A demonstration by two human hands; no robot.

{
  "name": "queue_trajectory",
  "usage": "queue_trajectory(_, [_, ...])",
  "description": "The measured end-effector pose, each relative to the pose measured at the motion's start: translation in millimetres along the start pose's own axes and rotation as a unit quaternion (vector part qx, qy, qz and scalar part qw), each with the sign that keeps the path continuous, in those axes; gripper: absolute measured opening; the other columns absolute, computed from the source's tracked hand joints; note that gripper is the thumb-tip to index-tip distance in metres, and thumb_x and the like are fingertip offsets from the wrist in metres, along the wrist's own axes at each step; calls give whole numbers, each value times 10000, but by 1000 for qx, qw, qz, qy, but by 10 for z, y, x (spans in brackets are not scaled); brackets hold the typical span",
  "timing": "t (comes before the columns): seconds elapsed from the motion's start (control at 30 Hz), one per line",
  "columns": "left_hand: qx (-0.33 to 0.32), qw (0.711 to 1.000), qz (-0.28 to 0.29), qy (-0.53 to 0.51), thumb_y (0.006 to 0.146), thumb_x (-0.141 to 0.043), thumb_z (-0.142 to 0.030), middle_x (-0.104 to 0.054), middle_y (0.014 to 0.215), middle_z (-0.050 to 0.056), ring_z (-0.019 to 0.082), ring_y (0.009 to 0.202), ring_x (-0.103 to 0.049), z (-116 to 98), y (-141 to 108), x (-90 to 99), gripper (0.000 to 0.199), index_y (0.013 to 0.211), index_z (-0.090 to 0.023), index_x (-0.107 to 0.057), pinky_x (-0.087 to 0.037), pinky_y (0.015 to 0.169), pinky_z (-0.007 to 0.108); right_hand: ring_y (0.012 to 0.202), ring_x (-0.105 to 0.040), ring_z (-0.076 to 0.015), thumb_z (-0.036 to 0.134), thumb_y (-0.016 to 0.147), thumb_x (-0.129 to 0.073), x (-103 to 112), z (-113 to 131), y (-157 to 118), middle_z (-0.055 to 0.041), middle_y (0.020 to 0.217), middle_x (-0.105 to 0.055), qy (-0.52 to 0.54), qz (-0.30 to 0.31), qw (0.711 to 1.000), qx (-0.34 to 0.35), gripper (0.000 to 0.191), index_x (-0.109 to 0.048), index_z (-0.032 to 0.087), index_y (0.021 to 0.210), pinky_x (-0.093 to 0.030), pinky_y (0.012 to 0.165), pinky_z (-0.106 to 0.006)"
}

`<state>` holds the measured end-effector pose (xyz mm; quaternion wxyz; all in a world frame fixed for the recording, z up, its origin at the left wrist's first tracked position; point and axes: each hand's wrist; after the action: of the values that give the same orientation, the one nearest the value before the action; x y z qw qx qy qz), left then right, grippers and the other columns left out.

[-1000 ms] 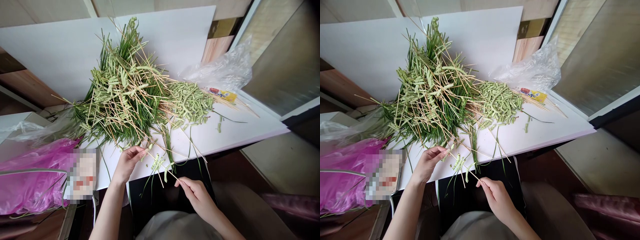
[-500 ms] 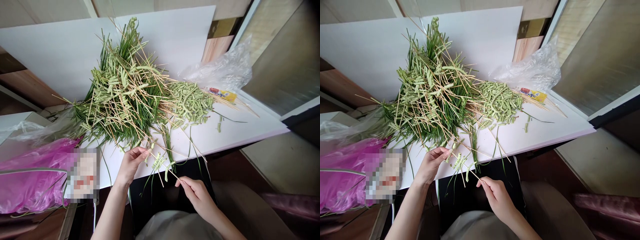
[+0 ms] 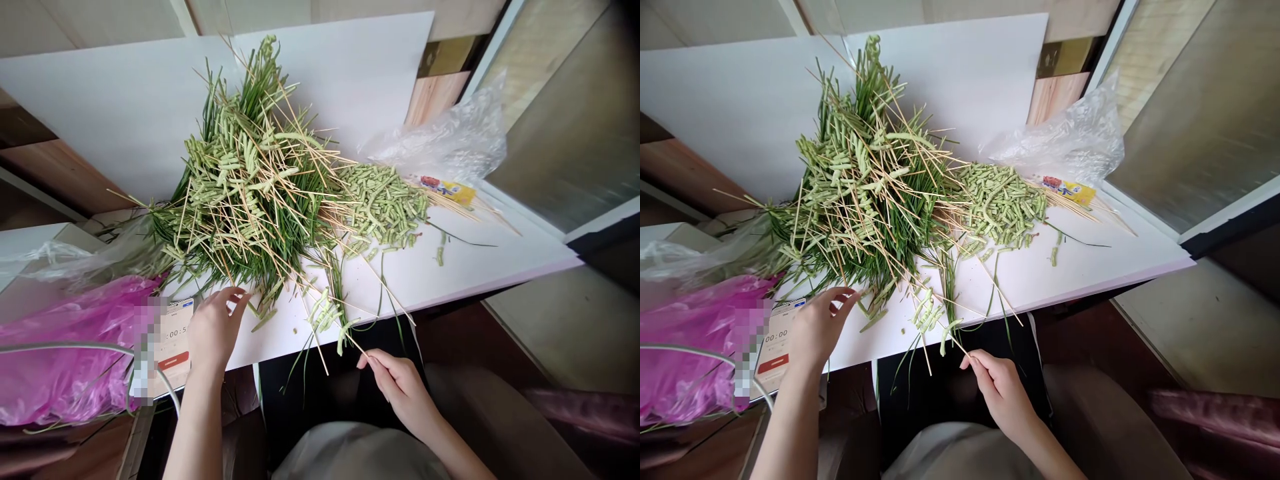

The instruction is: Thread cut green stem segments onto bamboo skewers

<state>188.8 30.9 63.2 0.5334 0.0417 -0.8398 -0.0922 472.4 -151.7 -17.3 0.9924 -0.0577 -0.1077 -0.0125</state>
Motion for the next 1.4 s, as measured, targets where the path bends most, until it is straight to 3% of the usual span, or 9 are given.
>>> queue_trajectory(0.17, [24,999,13,36,861,-662,-488,-758,869,52,238,637,-619,34,-66,-111,296,1048,-259,-639,-299,545,272,469,-241,-111,477,1063,-366,-40,8,-1,83,544,-230,1,8,1000,-6,432,-651,183,923,-188,470,-268])
queue_trajectory(0.3, [26,998,6,-64,842,-694,-414,-761,870,35,208,634,-632,57,-73,-132,259,1038,-257,-628,-373,574,270,473,-239,-112,478,1062,-373,-42,16,-16,84,546,-228,3,12,1000,-5,420,-649,188,933,-187,478,-271])
queue_trajectory(0.4, [48,983,17,-177,824,-713,-485,-766,906,57,221,753,-665,23,-65,-78,299,981,-234,-666,-436,640,285,482,-228,-112,455,1063,-377,-23,45,-23,85,560,-223,1,18,1000,-6,398,-643,191,932,-178,484,-273])
queue_trajectory(0.47, [58,954,61,-286,795,-743,-521,-767,915,70,232,833,-682,-45,-79,-57,349,955,-215,-686,-472,712,299,486,-221,-111,438,1064,-373,-22,77,-21,85,568,-221,-6,28,1000,-5,390,-641,190,926,-175,489,-274])
queue_trajectory(0.57, [62,883,144,-443,780,-781,-505,-767,866,64,226,880,-695,-171,-130,-91,373,969,-196,-691,-492,819,315,486,-220,-111,425,1065,-361,-49,125,-13,87,570,-222,-14,41,999,4,394,-637,186,917,-180,496,-276])
queue_trajectory(0.63, [62,847,178,-497,801,-779,-479,-768,840,56,204,850,-687,-239,-172,-143,349,976,-190,-693,-489,841,313,490,-228,-111,422,1067,-350,-77,149,-10,85,574,-233,-19,48,999,10,404,-636,183,910,-188,502,-275])
queue_trajectory(0.7, [55,833,192,-516,827,-766,-460,-765,824,50,182,807,-667,-285,-206,-192,317,971,-185,-700,-485,832,304,495,-234,-112,424,1067,-346,-98,165,-9,83,578,-245,-26,53,998,16,412,-637,181,906,-192,508,-276])
queue_trajectory(1.07, [49,827,184,-529,791,-807,-411,-759,773,40,160,748,-644,-371,-238,-223,248,823,-178,-728,-471,789,282,493,-222,-113,435,1065,-351,-99,150,-12,82,570,-231,-38,47,998,12,425,-650,180,904,-182,507,-280])
queue_trajectory(1.4, [79,813,170,-552,701,-874,-381,-773,767,40,191,768,-690,-456,-298,-284,245,741,-185,-733,-509,862,338,493,-215,-110,421,1064,-364,-110,115,-15,86,569,-222,-16,46,999,4,403,-644,181,901,-173,498,-273])
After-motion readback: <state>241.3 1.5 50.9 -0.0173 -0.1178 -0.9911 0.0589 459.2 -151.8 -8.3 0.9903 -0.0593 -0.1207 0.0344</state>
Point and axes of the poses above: each hand's wrist, its own y-axis towards the middle knuckle, its own x-axis out of the back of the hand, z = x × y
